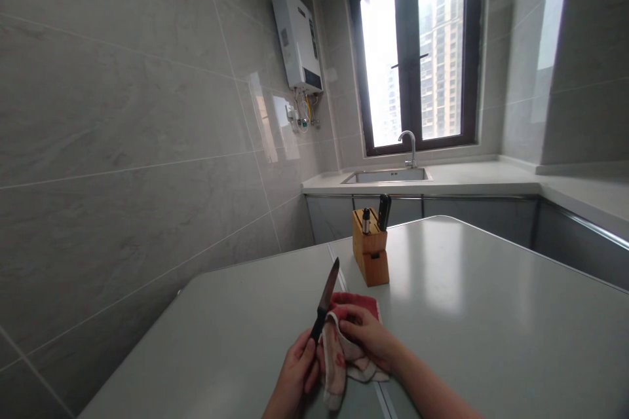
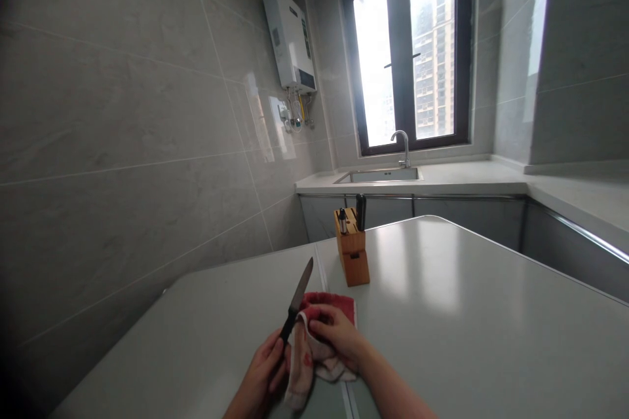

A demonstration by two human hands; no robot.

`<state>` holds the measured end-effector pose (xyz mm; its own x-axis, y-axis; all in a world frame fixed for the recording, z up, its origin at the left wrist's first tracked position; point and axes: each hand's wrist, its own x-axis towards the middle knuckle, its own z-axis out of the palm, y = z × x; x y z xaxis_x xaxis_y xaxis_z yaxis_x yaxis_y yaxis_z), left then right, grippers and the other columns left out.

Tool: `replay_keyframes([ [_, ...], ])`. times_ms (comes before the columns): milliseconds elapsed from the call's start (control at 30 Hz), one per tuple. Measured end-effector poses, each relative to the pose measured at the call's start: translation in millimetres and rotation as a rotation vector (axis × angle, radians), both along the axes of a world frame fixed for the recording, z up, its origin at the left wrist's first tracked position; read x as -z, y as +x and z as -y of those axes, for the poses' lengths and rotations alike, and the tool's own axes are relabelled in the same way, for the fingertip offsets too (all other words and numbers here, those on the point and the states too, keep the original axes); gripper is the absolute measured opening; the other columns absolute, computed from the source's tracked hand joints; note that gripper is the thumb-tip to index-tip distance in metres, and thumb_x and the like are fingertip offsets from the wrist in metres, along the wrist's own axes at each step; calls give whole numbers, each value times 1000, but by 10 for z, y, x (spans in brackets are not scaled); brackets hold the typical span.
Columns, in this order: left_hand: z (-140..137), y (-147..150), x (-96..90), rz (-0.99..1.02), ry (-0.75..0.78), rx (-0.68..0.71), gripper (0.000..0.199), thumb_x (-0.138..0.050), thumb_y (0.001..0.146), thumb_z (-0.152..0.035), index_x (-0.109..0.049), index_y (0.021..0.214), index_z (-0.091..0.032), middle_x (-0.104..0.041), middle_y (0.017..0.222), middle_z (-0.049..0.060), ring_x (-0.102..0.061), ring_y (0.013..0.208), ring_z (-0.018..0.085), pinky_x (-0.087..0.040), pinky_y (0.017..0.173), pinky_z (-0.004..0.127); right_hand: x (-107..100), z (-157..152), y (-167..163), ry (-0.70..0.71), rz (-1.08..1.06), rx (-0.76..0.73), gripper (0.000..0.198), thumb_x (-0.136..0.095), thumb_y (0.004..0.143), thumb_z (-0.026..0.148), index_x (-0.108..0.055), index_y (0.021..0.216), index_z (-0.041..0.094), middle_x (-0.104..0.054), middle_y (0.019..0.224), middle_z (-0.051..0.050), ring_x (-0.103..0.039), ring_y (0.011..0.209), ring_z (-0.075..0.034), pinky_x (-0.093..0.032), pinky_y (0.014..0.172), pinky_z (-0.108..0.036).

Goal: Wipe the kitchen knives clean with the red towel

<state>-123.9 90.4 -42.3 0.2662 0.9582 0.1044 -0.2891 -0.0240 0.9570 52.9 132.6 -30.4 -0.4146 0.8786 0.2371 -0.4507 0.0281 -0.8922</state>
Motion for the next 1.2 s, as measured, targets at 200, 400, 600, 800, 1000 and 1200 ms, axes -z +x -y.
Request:
replay_keyframes([
  [200, 47, 27, -74, -21, -32, 121, 43, -50, 84, -46, -54, 108, -10, -52, 53, -2, -18, 34, 0, -8, 35, 17, 2, 15, -10, -45, 9, -9, 27, -69, 69, 30, -65, 91, 16, -66, 95, -7, -59, 87, -21, -42, 79, -33],
  [400, 55, 71, -20, -21, -4, 108, 44, -55, 80, -45, -58, 108, -11, -49, 47, -3, -33, 38, 4, -26, 41, 15, -21, 37, -9, -78, 38, 1, 36, -70, 68, 31, -63, 100, 17, -66, 92, -6, -60, 86, -20, -43, 80, -33],
  [600, 41, 32, -24, -101, 65, -21, 45, -50, 83, -45, -53, 113, -11, -50, 52, -3, -30, 36, 3, -23, 38, 16, 24, -1, 3, -54, 3, 27, 37, -72, 65, 31, -63, 98, 18, -65, 101, -7, -58, 95, -22, -41, 86, -34],
  [800, 13, -6, -25, -126, 78, -126, 48, -51, 82, -48, -52, 112, -11, -48, 52, -4, -32, 38, 4, -25, 39, 16, -5, 13, -9, -62, -8, -11, 31, -70, 67, 33, -62, 92, 15, -67, 93, -7, -61, 87, -21, -44, 81, -35],
  [1000, -33, -29, -10, -189, 82, -205, 52, -50, 80, -53, -53, 111, -11, -43, 49, -6, -28, 37, 4, -22, 37, 16, -26, 28, -8, -58, 16, 0, 31, -71, 67, 33, -62, 89, 14, -67, 95, -8, -61, 91, -24, -44, 83, -37],
  [1200, -26, -37, -6, -301, 114, -246, 47, -50, 80, -52, -58, 104, -12, -42, 46, -6, -33, 39, 7, -27, 39, 17, 4, 11, -5, -66, -24, 15, 31, -71, 66, 32, -63, 91, 15, -65, 98, -8, -60, 91, -22, -43, 83, -35],
])
